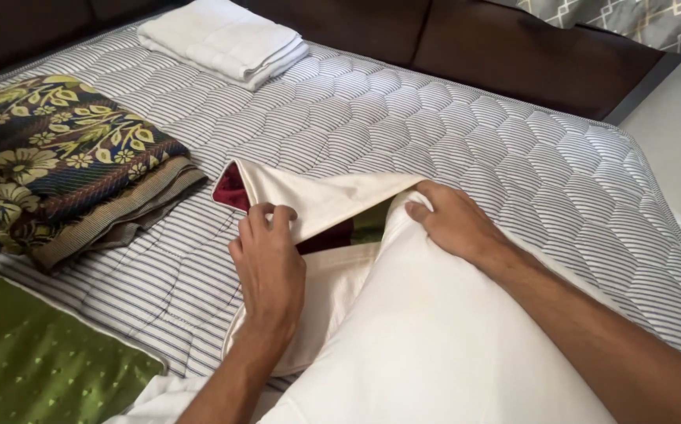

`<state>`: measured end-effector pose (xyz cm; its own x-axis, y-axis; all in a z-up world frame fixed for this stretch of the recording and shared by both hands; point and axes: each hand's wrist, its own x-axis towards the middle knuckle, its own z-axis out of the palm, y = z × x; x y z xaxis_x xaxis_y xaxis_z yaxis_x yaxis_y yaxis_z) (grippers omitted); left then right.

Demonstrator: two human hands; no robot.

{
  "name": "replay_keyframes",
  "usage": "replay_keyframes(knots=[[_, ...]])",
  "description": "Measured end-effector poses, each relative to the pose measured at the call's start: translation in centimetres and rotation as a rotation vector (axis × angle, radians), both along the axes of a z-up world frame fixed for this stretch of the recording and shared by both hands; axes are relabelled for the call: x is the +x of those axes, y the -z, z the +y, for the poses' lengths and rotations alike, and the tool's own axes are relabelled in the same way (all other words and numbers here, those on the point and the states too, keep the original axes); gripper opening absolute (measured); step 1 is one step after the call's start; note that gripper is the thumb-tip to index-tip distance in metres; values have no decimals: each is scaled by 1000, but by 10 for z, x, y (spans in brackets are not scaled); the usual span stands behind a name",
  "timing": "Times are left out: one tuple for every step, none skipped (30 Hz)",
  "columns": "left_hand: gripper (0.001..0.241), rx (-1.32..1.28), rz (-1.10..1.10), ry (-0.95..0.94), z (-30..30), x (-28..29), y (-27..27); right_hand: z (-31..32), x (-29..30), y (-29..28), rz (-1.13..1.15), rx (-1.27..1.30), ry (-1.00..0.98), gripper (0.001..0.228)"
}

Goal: The person places a white pillow into a cream-colored pillowcase on a bed. They smooth the fabric and then insert a red and green textured pillow into the same case. Finally, they place a white pillow on top of the case.

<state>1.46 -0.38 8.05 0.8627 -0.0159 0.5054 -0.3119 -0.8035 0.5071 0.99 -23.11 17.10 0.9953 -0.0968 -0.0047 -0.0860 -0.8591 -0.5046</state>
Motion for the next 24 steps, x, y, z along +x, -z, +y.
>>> replay_keyframes(knots=[[49,-22,9,-18,0,-1,0,2,0,-2,55,-9,70,41],[50,-47,22,-33,-2,-3,1,2,-2,-5,112,-20,142,41],[50,-48,22,-31,-2,-5,4,-2,-1,-2,112,-21,144,41],[51,-46,55,-42,-3,-6,6,-6,1,0,65,-61,130,38],[53,-44,88,-53,-3,-7,9,-10,2,2,19,-102,115,36],[53,-44,87,-52,-5,-8,9,-12,2,1,18,-101,116,36],[55,-36,159,-41,-6,-9,10,-13,2,0,-1,-163,115,33],[57,-25,230,-31,-6,-10,10,-14,3,-1,-20,-222,113,30],[57,-22,228,-33,-7,-13,7,-14,4,-1,-22,-218,112,30],[60,-15,305,-9,-10,-17,4,-15,5,-2,-32,-301,107,26],[63,-9,383,14,-12,-20,1,-17,6,-3,-41,-384,102,24],[63,-7,383,16,-15,-24,6,-23,11,4,-41,-383,103,24],[59,-17,365,28,-19,-28,10,-30,15,10,-64,-424,98,22],[56,-28,348,41,-22,-32,14,-36,20,16,-87,-465,93,20],[56,-27,348,43,-23,-35,11,-39,23,20,-87,-465,95,20],[53,-52,378,42,-25,-37,8,-42,26,23,-95,-471,100,20],[50,-76,407,41,-27,-39,5,-45,29,26,-104,-477,106,21],[50,-77,407,41,-27,-37,2,-41,27,21,-104,-479,106,21],[51,-85,495,39,-26,-36,0,-36,25,16,-50,-476,142,25],[53,-94,582,36,-25,-34,-2,-30,24,11,5,-473,177,30],[53,-95,582,37,-26,-33,0,-29,20,8,5,-475,178,30],[51,-95,596,42,-25,-32,3,-27,17,6,-30,-451,160,31],[50,-95,611,46,-24,-30,5,-24,14,4,-65,-427,142,33],[50,-95,613,43,-24,-31,3,-19,8,-4,-64,-426,139,33]])
